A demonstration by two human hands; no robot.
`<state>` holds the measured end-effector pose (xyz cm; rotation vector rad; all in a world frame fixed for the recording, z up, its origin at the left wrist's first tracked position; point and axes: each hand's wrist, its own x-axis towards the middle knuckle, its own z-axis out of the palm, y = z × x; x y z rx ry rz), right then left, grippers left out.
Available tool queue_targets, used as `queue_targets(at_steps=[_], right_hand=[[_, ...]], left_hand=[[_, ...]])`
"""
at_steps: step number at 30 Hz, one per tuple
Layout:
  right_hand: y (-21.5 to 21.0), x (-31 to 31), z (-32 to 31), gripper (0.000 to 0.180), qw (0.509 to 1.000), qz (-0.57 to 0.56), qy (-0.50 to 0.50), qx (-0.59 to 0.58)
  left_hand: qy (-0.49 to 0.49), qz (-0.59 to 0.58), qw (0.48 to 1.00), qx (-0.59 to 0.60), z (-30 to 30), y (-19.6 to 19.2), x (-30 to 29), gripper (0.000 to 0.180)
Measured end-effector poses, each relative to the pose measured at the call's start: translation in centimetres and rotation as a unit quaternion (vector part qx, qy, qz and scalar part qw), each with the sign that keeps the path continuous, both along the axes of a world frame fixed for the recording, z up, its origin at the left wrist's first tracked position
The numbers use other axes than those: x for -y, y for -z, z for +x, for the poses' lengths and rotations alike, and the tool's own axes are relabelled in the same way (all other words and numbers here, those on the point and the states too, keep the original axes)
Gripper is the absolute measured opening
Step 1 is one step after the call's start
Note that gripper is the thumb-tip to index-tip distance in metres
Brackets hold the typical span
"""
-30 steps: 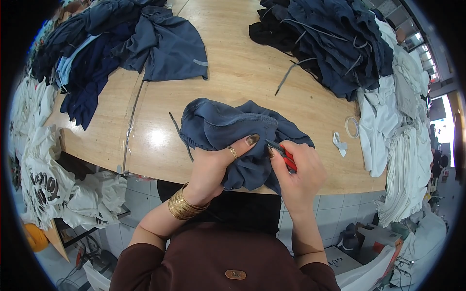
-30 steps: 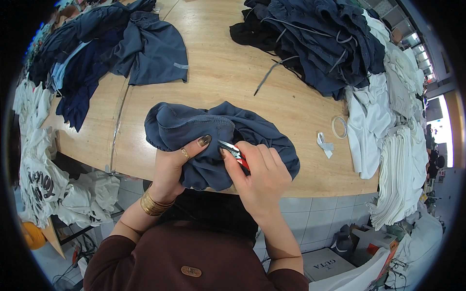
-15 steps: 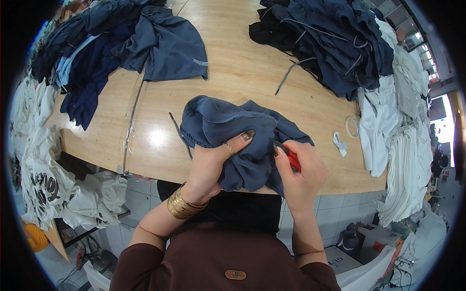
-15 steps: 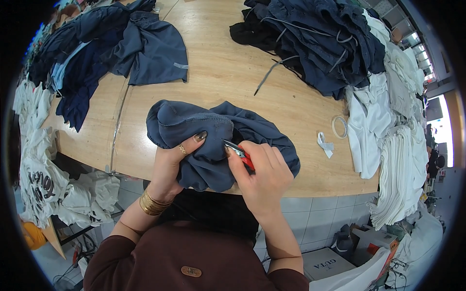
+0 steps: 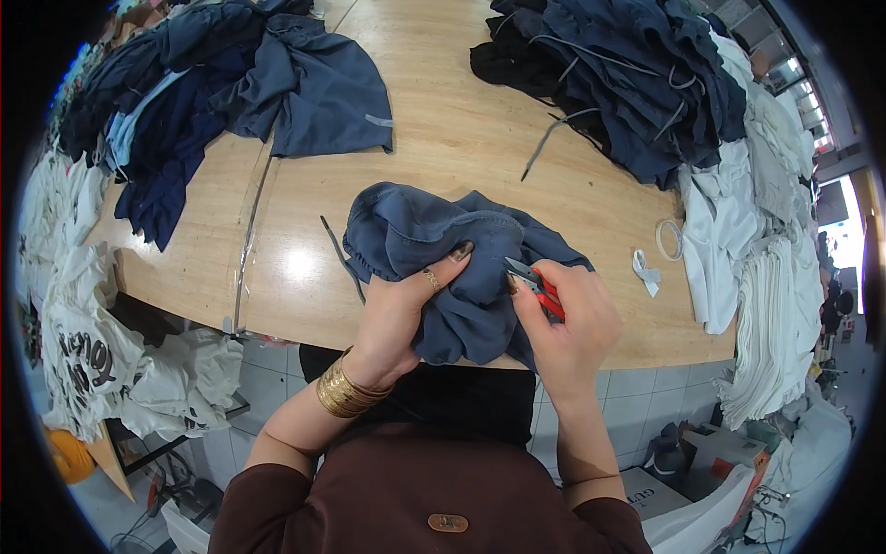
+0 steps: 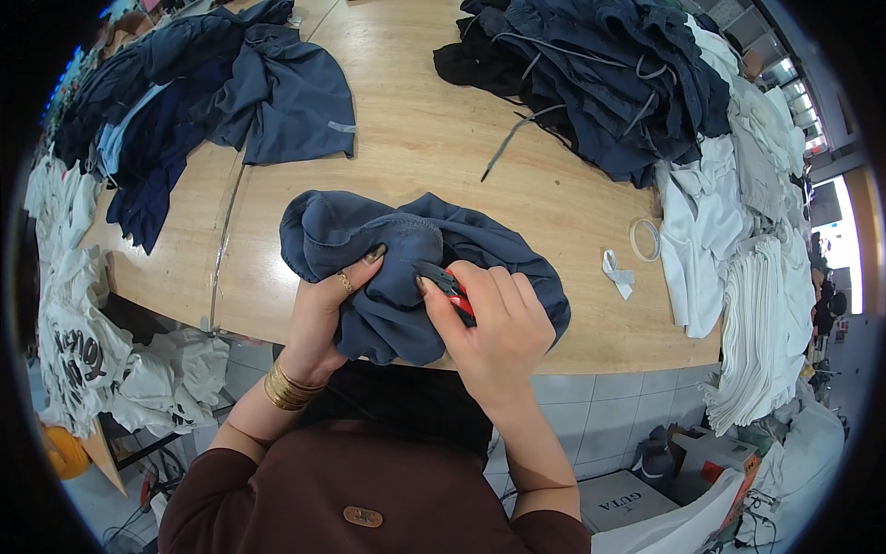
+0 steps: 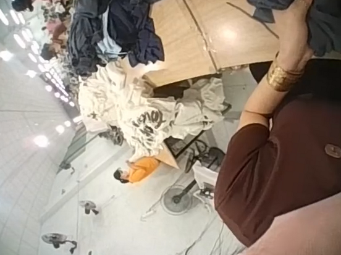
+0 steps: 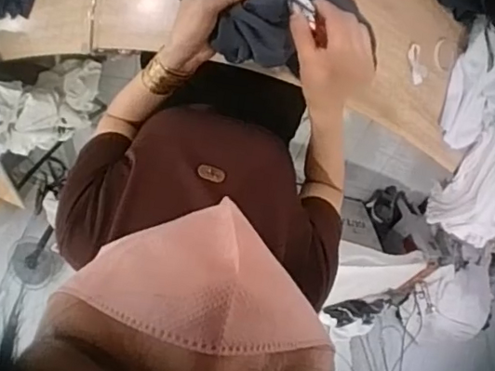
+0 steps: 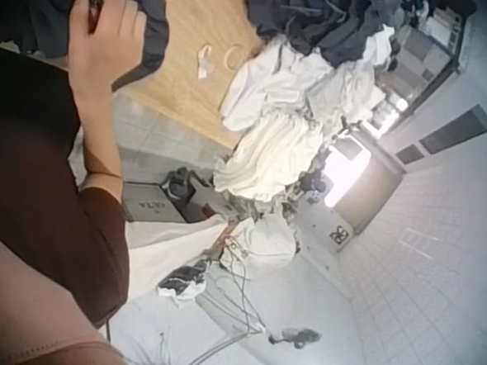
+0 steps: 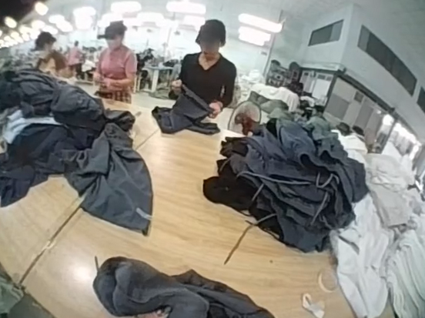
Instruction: Trimming excess threads from the waistband and seams of a pair of blue shorts using snips.
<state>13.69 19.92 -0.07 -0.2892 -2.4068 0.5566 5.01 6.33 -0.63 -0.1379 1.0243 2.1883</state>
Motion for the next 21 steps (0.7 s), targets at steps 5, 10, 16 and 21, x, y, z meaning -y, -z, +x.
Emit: queue_targets(at_steps=[5, 10, 16, 21], right_hand=[[-0.2, 0.3, -0.1, 0.02, 1.0, -0.012, 0.002, 0.006], [-0.4, 0.6, -0.5, 0.017, 1.0, -0.019, 0.004, 0.013], [0.0, -0.5, 0.1, 0.022, 0.995, -0.1, 0.004, 0.013], [-1.0, 0.2, -0.8, 0.032, 0.982, -0.16, -0.097, -0.03]], left_hand=[[-0.003, -0.007, 1.0, -0.007, 0.1, 0.0, -0.1, 0.024], [-0.015, -0.008, 1.0, -0.017, 0.1, 0.4, 0.2, 0.023], [-0.012, -0.022, 0.999, -0.022, 0.3, -0.1, -0.1, 0.024], [0.0, -0.028, 0.999, -0.034, 0.2, 0.3, 0.3, 0.024]])
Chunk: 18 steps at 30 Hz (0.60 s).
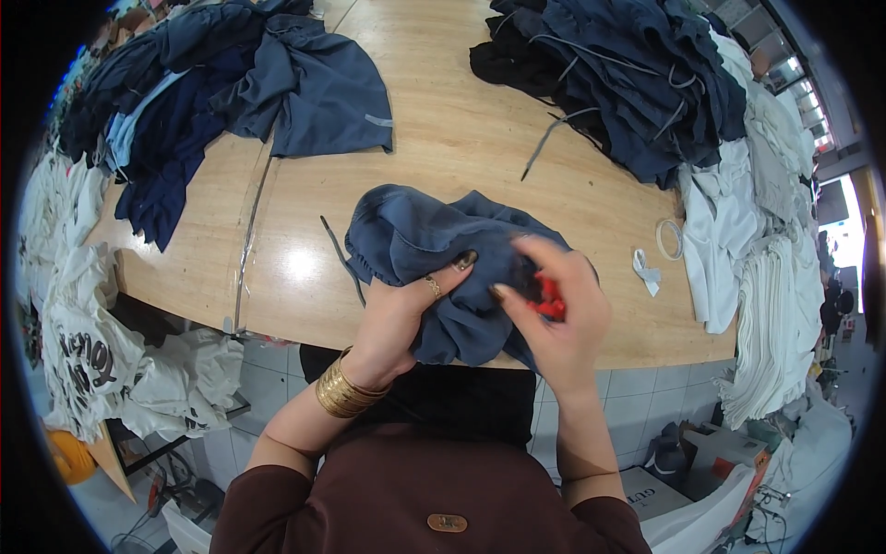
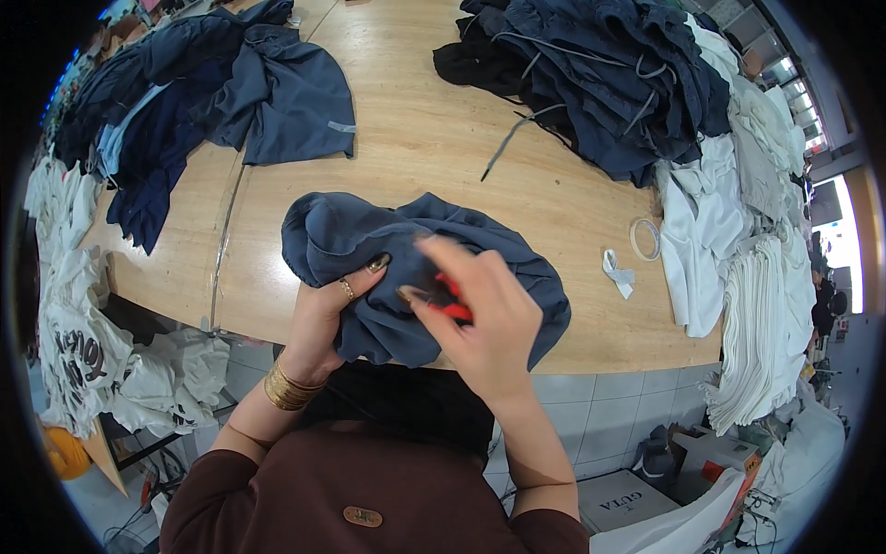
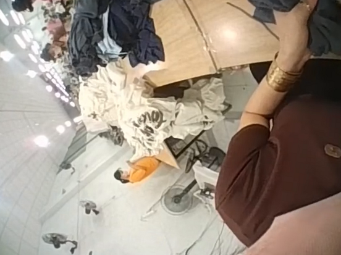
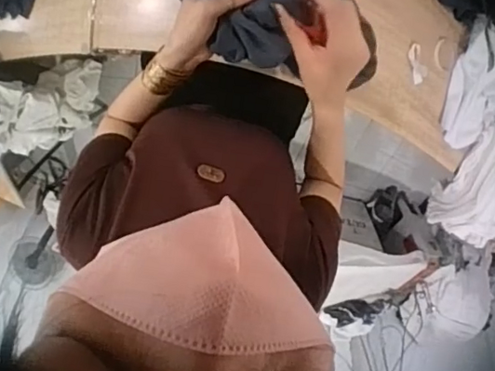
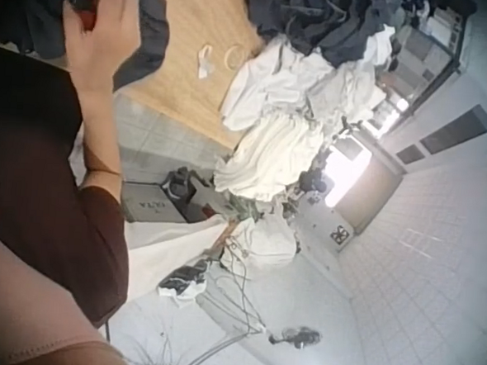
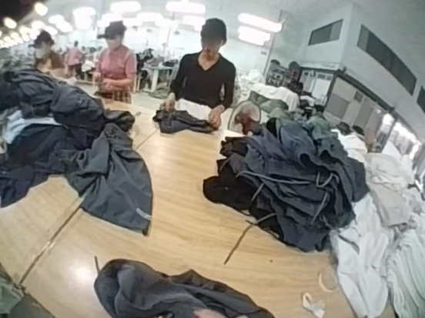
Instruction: Trimming excess threads from the waistband and seams of a pair of blue shorts using snips.
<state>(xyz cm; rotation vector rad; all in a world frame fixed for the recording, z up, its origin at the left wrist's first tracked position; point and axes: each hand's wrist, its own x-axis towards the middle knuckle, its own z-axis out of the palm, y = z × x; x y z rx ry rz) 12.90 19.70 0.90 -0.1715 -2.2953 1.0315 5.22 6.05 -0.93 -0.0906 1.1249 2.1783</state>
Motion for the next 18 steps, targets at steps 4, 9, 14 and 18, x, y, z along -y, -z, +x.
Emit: queue_targets(at_steps=[4, 9, 14, 18], right_hand=[[0.8, -0.3, 0.0, 0.022, 0.999, -0.031, 0.031, -0.011], [1.0, -2.6, 0.2, 0.016, 0.976, -0.185, 0.108, -0.029], [0.3, -1.5, 0.0, 0.031, 0.994, -0.061, 0.066, 0.06], [0.5, -1.4, 0.6, 0.026, 0.998, -0.019, 0.033, 0.053]], left_hand=[[0.025, -0.007, 1.0, 0.018, -0.4, 0.2, 0.1, 0.024], [0.032, 0.021, 0.998, 0.04, -1.3, 0.3, 0.8, 0.026], [0.024, 0.028, 0.999, 0.016, -1.1, 0.1, 0.6, 0.029], [0.041, 0.025, 0.999, 0.009, -1.1, -0.4, 0.5, 0.03]])
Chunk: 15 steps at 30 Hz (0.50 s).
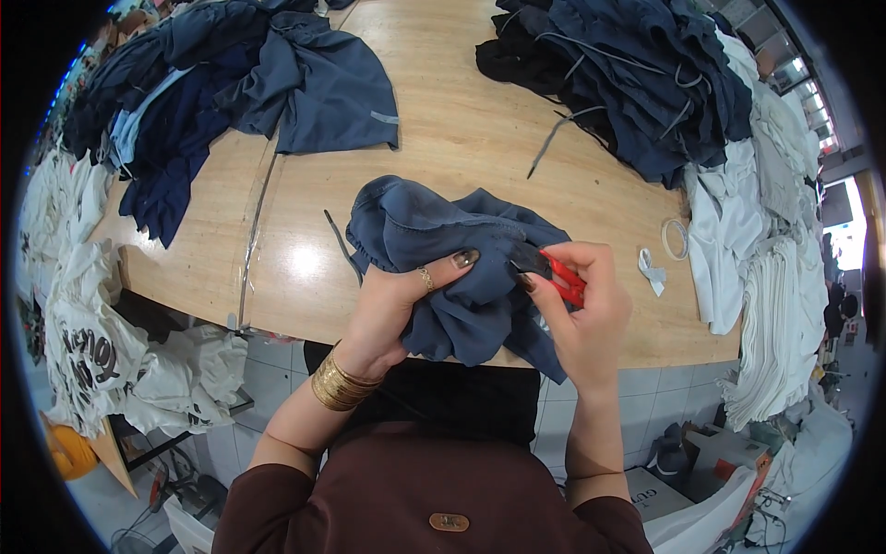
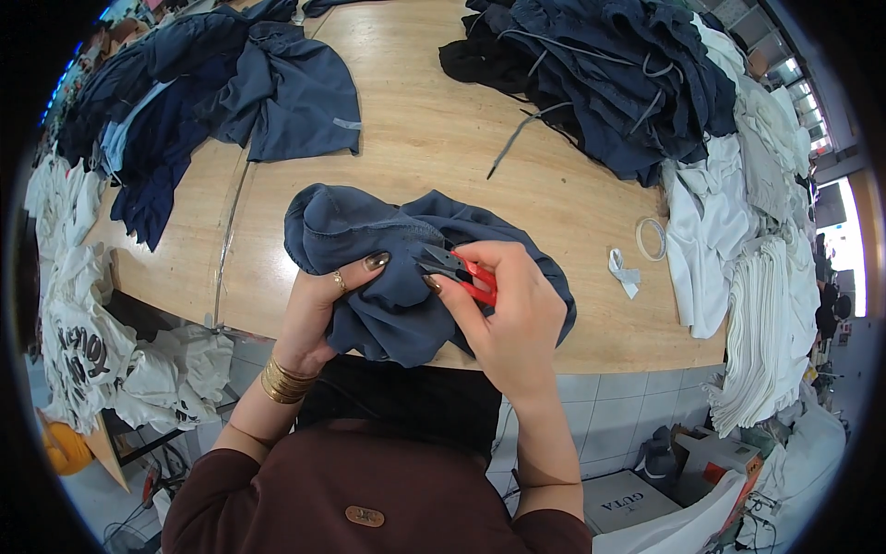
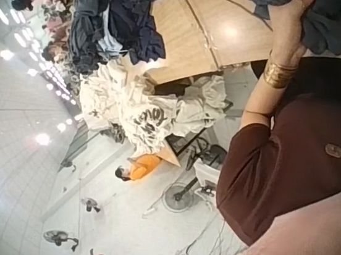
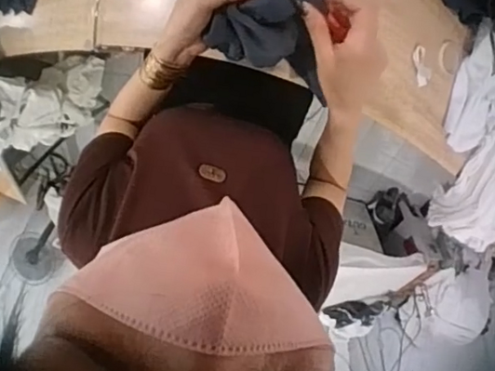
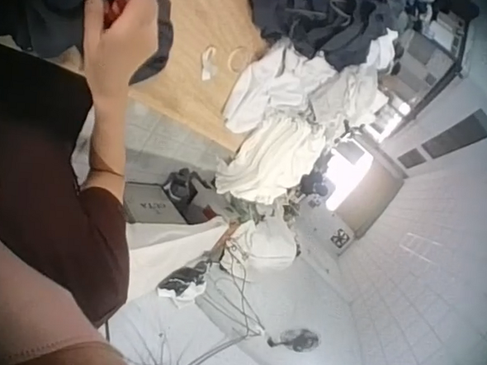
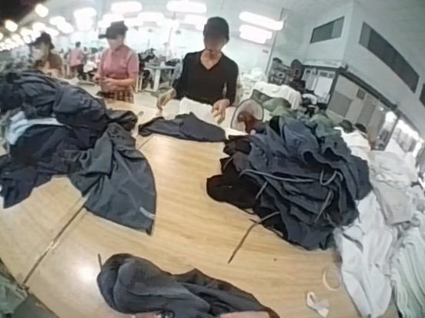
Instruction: Trimming excess threads from the waistband and seams of a pair of blue shorts using snips.
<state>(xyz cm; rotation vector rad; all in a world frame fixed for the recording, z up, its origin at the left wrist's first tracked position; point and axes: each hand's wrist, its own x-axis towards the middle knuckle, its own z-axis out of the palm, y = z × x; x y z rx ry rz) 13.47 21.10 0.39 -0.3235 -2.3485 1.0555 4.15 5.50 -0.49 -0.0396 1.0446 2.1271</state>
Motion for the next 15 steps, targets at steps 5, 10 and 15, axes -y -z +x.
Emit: queue_targets(at_steps=[5, 10, 15], right_hand=[[-0.43, -0.32, 0.21, 0.023, 0.997, 0.078, -0.012, 0.0], [-0.51, -0.4, 0.33, 0.024, 0.995, 0.096, -0.02, 0.0], [-0.64, -0.32, 0.28, 0.024, 0.994, 0.106, -0.026, -0.002]], left_hand=[[-0.007, -0.013, 1.0, -0.013, 0.04, 0.03, 0.04, 0.031], [0.0, -0.013, 1.0, -0.02, 0.05, -0.11, 0.03, 0.031], [0.004, -0.016, 1.0, -0.02, 0.12, -0.27, 0.01, 0.031]])
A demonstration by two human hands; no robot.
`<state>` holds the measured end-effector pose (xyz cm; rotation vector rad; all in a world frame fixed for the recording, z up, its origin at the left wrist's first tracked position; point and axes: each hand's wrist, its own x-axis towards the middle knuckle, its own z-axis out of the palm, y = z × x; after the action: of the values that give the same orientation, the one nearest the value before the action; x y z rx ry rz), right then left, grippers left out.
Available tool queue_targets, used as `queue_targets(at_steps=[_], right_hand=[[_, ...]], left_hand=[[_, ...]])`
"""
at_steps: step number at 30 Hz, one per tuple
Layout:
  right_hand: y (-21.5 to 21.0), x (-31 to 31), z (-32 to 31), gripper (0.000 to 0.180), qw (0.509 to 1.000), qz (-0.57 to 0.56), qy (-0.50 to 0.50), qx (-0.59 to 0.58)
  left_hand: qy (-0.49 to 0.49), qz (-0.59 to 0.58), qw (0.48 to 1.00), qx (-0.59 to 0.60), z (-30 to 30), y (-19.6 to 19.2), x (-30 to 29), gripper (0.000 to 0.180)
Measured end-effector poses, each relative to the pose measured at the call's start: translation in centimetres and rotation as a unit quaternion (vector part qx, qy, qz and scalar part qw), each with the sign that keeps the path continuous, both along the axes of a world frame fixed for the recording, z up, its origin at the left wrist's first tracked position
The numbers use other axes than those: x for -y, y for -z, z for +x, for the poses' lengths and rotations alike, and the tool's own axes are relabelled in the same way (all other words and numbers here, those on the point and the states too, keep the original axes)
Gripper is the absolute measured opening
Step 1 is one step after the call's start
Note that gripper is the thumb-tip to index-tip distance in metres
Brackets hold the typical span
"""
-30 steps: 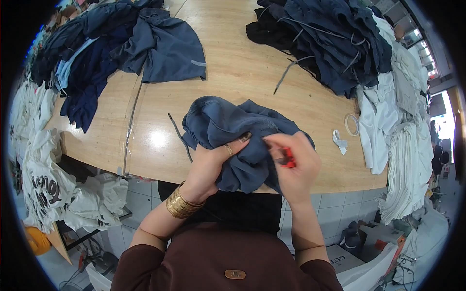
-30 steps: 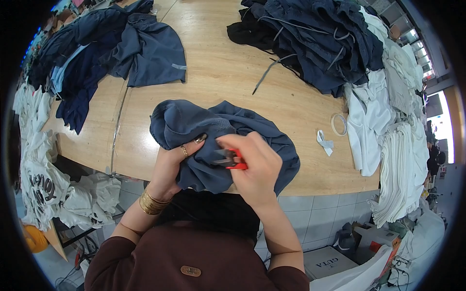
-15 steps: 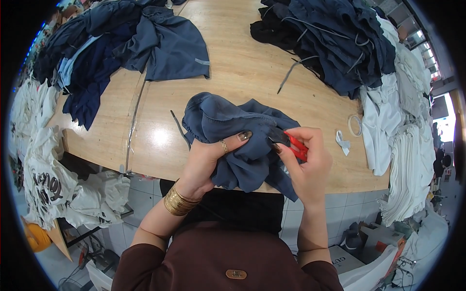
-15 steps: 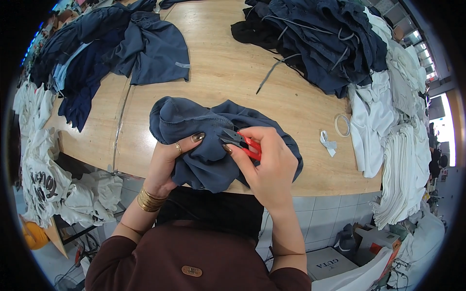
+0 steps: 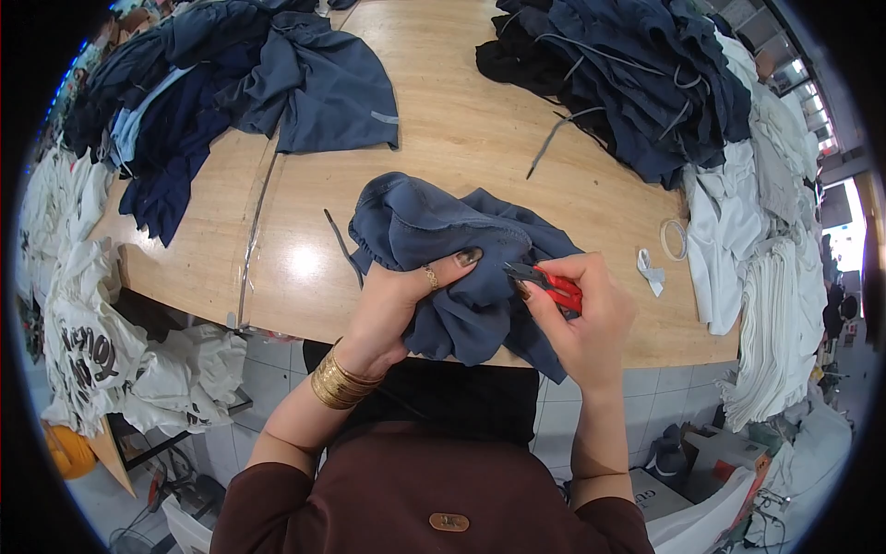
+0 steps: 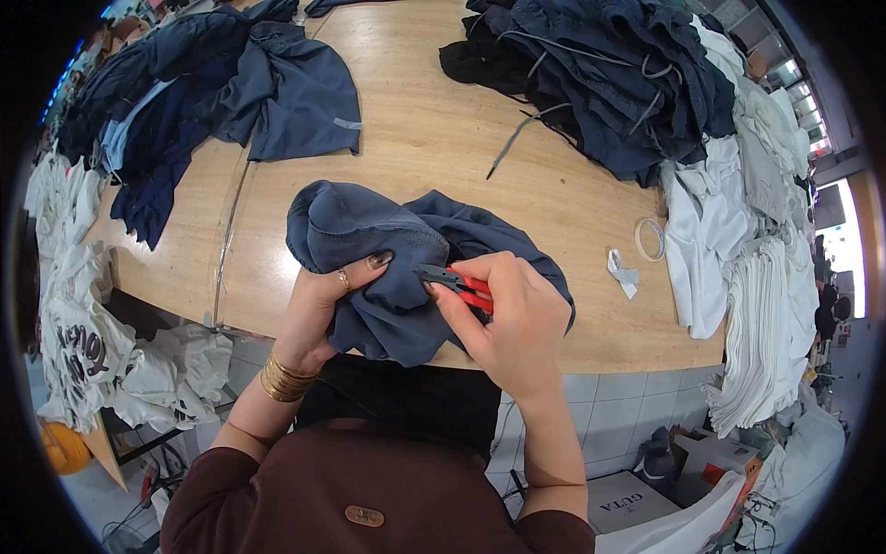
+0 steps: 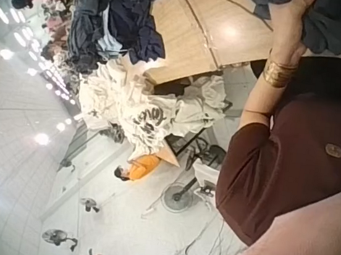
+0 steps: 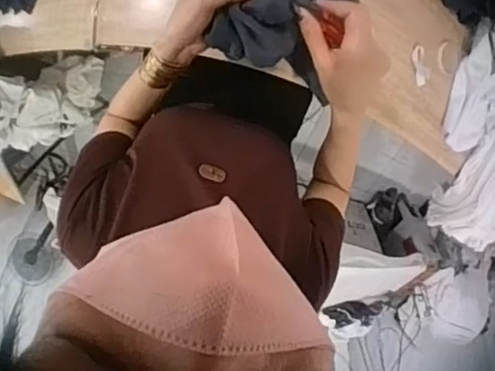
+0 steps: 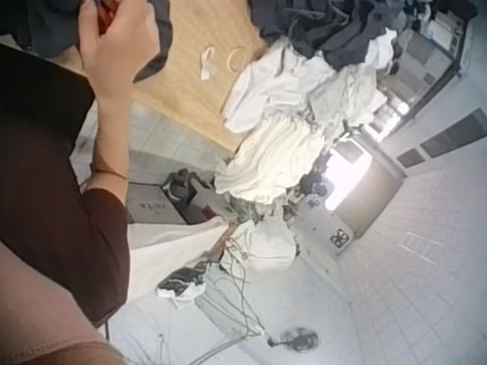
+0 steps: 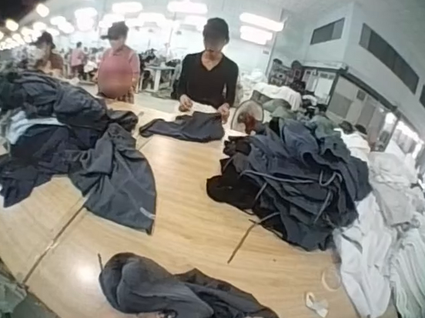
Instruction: Trimming excess threads from the waistband and seams of a pair of blue shorts using snips.
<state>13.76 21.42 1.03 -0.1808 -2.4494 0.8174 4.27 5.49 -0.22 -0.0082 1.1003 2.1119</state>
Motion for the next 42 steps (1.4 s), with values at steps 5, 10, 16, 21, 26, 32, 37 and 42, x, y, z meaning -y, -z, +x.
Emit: queue_targets(at_steps=[5, 10, 16, 21, 26, 32, 37, 42], right_hand=[[0.2, 0.1, -0.3, 0.024, 1.0, 0.025, -0.011, -0.014], [0.2, 0.2, -0.3, 0.022, 0.999, 0.034, -0.013, -0.02], [1.2, 0.3, -0.3, 0.021, 0.998, -0.053, 0.02, -0.033], [1.3, 0.5, -0.2, 0.02, 0.994, -0.093, 0.007, -0.049], [1.6, 0.3, -0.1, 0.03, 0.957, -0.28, 0.053, -0.052], [3.1, -1.1, -1.3, 0.047, 0.862, -0.485, -0.128, 0.072], [3.4, -0.9, -1.8, 0.005, 0.785, -0.599, -0.137, 0.073], [2.7, -0.5, -2.2, 0.015, 0.828, -0.547, -0.113, 0.053]], left_hand=[[0.005, -0.002, 1.0, 0.008, 0.0, 0.0, -0.1, 0.03], [0.011, 0.012, 1.0, 0.019, -0.1, 0.2, -0.1, 0.029], [0.019, 0.017, 0.999, 0.032, -0.2, 0.4, 0.0, 0.03], [0.021, 0.016, 0.999, 0.033, -0.2, 0.3, 0.0, 0.031], [0.002, 0.033, 0.997, 0.063, -0.8, 0.9, 0.1, 0.029], [0.017, 0.083, 0.993, 0.086, -1.3, 2.1, 1.1, 0.028], [0.019, 0.113, 0.99, 0.082, -2.1, 3.4, 2.2, 0.027], [0.019, 0.136, 0.985, 0.103, -2.4, 3.4, 2.1, 0.027]])
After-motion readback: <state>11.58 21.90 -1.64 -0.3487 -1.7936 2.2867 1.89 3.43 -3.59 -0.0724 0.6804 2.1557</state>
